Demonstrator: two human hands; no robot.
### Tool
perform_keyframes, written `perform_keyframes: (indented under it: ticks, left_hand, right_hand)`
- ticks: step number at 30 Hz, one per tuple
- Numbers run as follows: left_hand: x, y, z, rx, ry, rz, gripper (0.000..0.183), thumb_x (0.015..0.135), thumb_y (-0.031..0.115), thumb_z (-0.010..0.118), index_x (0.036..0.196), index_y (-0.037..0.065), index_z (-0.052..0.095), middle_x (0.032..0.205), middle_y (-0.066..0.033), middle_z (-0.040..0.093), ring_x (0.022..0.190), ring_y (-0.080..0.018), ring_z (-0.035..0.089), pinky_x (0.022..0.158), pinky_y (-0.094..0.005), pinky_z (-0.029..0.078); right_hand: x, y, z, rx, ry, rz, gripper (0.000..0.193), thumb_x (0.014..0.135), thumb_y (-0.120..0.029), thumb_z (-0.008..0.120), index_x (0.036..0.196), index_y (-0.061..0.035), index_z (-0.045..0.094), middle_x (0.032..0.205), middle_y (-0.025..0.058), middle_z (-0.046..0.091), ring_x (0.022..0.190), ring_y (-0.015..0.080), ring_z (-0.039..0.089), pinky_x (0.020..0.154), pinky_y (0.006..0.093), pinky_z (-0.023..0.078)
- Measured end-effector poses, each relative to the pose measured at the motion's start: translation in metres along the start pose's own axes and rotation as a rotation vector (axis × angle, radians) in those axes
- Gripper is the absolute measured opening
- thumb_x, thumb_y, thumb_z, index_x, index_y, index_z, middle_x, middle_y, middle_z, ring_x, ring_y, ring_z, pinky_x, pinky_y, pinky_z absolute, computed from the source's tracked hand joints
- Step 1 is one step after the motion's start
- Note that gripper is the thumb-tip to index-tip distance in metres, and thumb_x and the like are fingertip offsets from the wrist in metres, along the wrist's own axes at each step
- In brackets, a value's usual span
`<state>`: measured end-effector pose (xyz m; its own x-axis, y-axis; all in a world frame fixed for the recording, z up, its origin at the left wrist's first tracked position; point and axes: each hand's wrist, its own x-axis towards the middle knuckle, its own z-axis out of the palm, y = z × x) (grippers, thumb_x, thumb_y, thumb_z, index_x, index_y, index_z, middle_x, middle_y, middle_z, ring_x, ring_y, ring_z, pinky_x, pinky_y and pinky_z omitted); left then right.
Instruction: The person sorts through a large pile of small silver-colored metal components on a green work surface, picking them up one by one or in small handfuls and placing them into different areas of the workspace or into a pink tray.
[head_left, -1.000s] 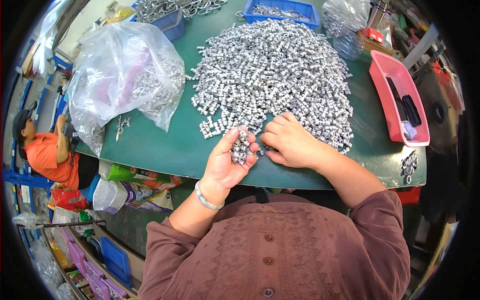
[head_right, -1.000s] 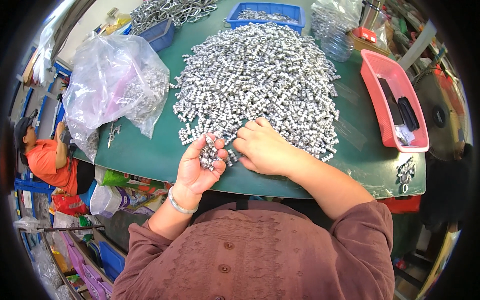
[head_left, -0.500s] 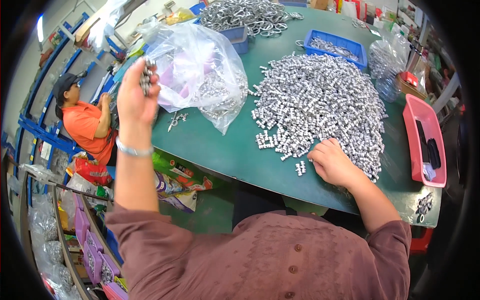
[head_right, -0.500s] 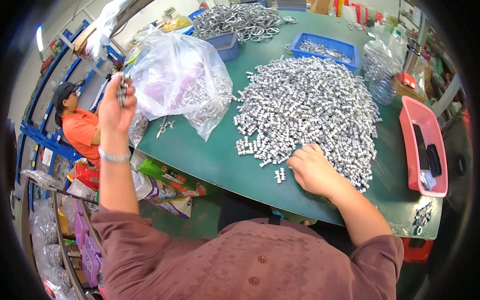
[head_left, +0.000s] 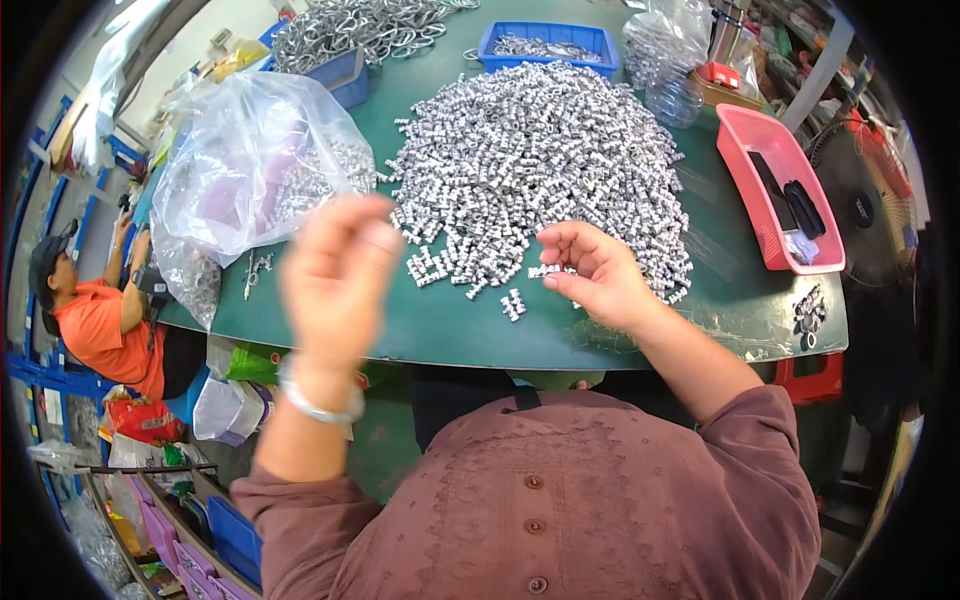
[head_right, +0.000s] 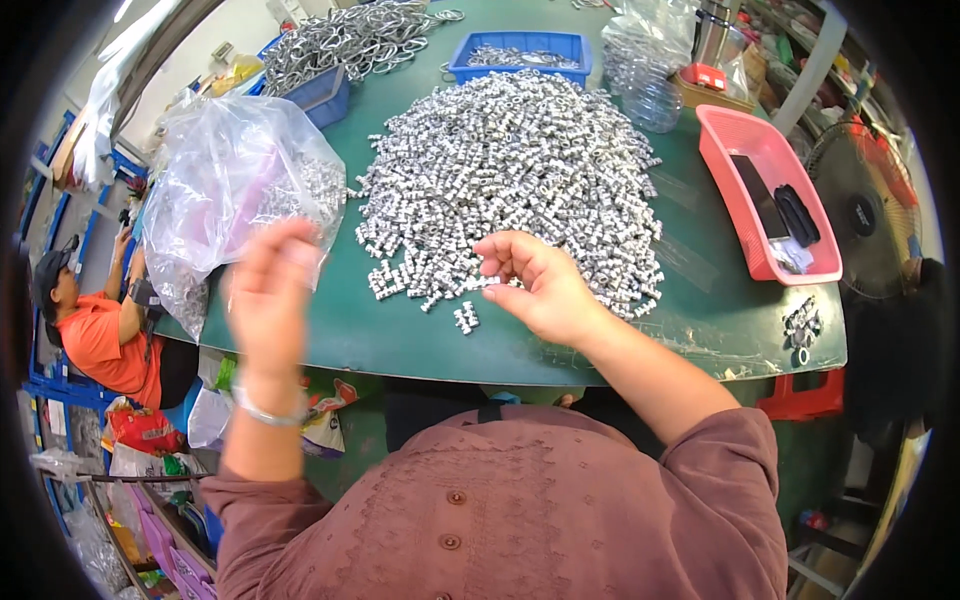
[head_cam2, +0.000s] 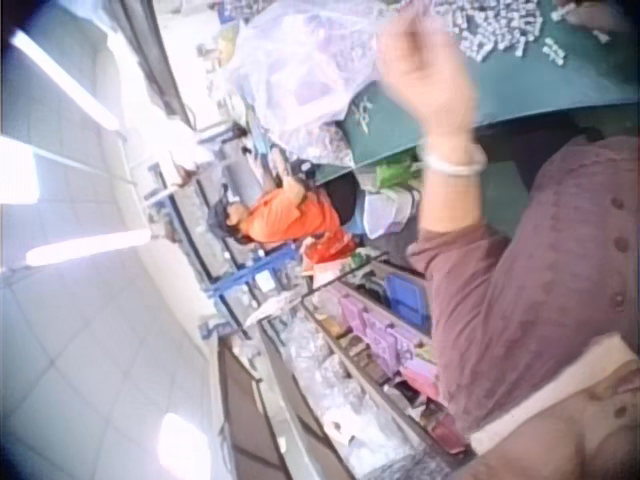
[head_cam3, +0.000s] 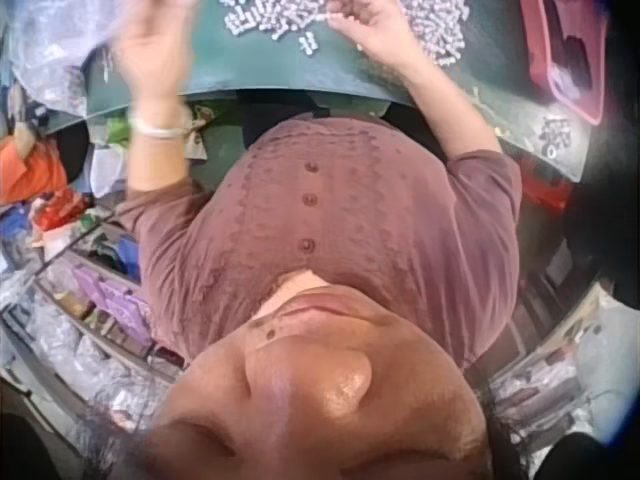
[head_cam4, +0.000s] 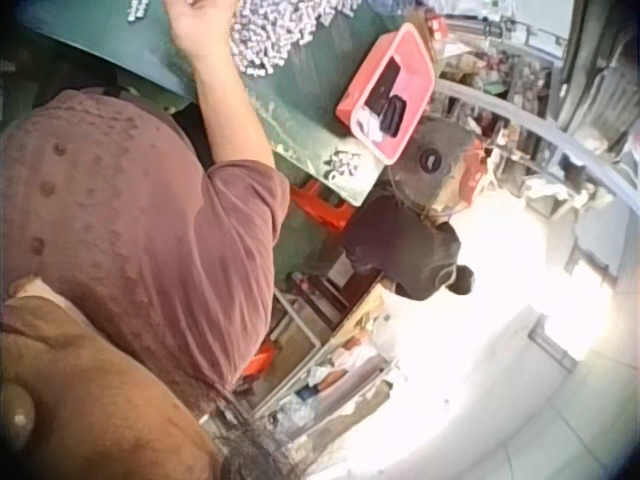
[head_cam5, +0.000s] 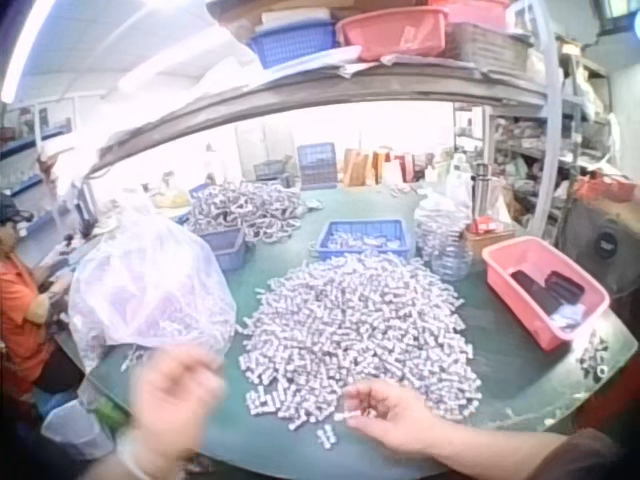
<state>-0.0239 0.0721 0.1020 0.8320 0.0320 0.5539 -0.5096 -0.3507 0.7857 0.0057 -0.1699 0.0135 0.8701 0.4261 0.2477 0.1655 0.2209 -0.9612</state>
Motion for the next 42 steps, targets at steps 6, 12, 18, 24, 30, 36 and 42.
perform_keyframes:
  ticks: [6,12,18,24,30,36,42]
  left_hand:
    - [-0.071,-0.03,0.073,-0.724,-0.192,-0.667,0.02,0.08,0.006,0.058,0.099,0.0,0.053,0.086,-0.0052,0.059,0.07,-0.0098,0.055,0.061,-0.0217,0.046]
    - [-0.077,-0.046,0.073,-0.745,-0.146,-0.622,0.012,0.082,0.001,0.054,0.094,0.0,0.055,0.081,-0.0063,0.059,0.069,-0.0117,0.057,0.061,-0.0225,0.047]
    - [-0.086,-0.053,0.064,-0.849,-0.039,-0.722,0.01,0.084,0.003,0.052,0.094,0.0,0.052,0.086,-0.0093,0.059,0.076,-0.0148,0.059,0.069,-0.0266,0.05]
    - [-0.088,-0.064,0.046,-1.034,0.039,-0.835,0.011,0.084,0.006,0.046,0.094,0.003,0.05,0.093,-0.0132,0.059,0.084,-0.0229,0.06,0.072,-0.0316,0.05]
    - [-0.092,-0.063,0.048,-1.072,-0.025,-0.936,0.015,0.083,0.005,0.047,0.097,0.003,0.05,0.09,-0.0119,0.059,0.077,-0.0209,0.06,0.067,-0.0296,0.049]
    - [-0.092,-0.057,0.056,-0.934,-0.065,-0.973,0.018,0.083,0.006,0.049,0.1,0.002,0.051,0.087,-0.0079,0.058,0.073,-0.016,0.057,0.063,-0.026,0.046]
    - [-0.094,-0.063,0.053,-0.95,-0.066,-0.969,0.017,0.083,0.005,0.048,0.1,0.002,0.05,0.085,-0.0058,0.055,0.073,-0.0155,0.056,0.064,-0.0267,0.047]
  right_hand:
    - [-0.013,0.006,0.027,-0.224,0.052,-0.292,0.049,0.071,0.009,0.057,0.116,-0.0036,0.043,0.091,0.006,0.05,0.08,0.0127,0.05,0.075,0.0262,0.042]
    - [-0.011,0.001,0.029,-0.504,0.052,-0.319,0.045,0.066,0.005,0.063,0.107,-0.0036,0.048,0.083,0.0078,0.051,0.077,0.0187,0.052,0.07,0.0291,0.043]
    - [-0.014,0.018,0.029,-1.07,-0.108,-0.219,0.026,0.066,-0.012,0.066,0.088,-0.0056,0.054,0.081,0.0077,0.049,0.079,0.0263,0.049,0.069,0.0355,0.04]
    - [-0.013,0.021,0.03,-1.184,-0.121,-0.22,0.019,0.068,-0.009,0.063,0.085,-0.0051,0.057,0.081,0.0065,0.05,0.077,0.0247,0.049,0.069,0.0346,0.039]
    - [-0.013,0.028,0.027,-1.094,-0.02,-0.265,0.01,0.069,-0.002,0.057,0.079,-0.0044,0.056,0.073,0.0078,0.052,0.072,0.027,0.051,0.067,0.0361,0.04]
    - [-0.012,0.025,0.027,-0.985,0.009,-0.195,0.007,0.07,-0.001,0.055,0.076,-0.0027,0.056,0.074,0.0089,0.053,0.074,0.029,0.051,0.066,0.0375,0.04]
    - [-0.012,0.021,0.032,-1.2,0.001,-0.203,0.013,0.069,-0.009,0.061,0.081,-0.0052,0.059,0.085,0.0072,0.049,0.082,0.0259,0.047,0.074,0.0356,0.035]
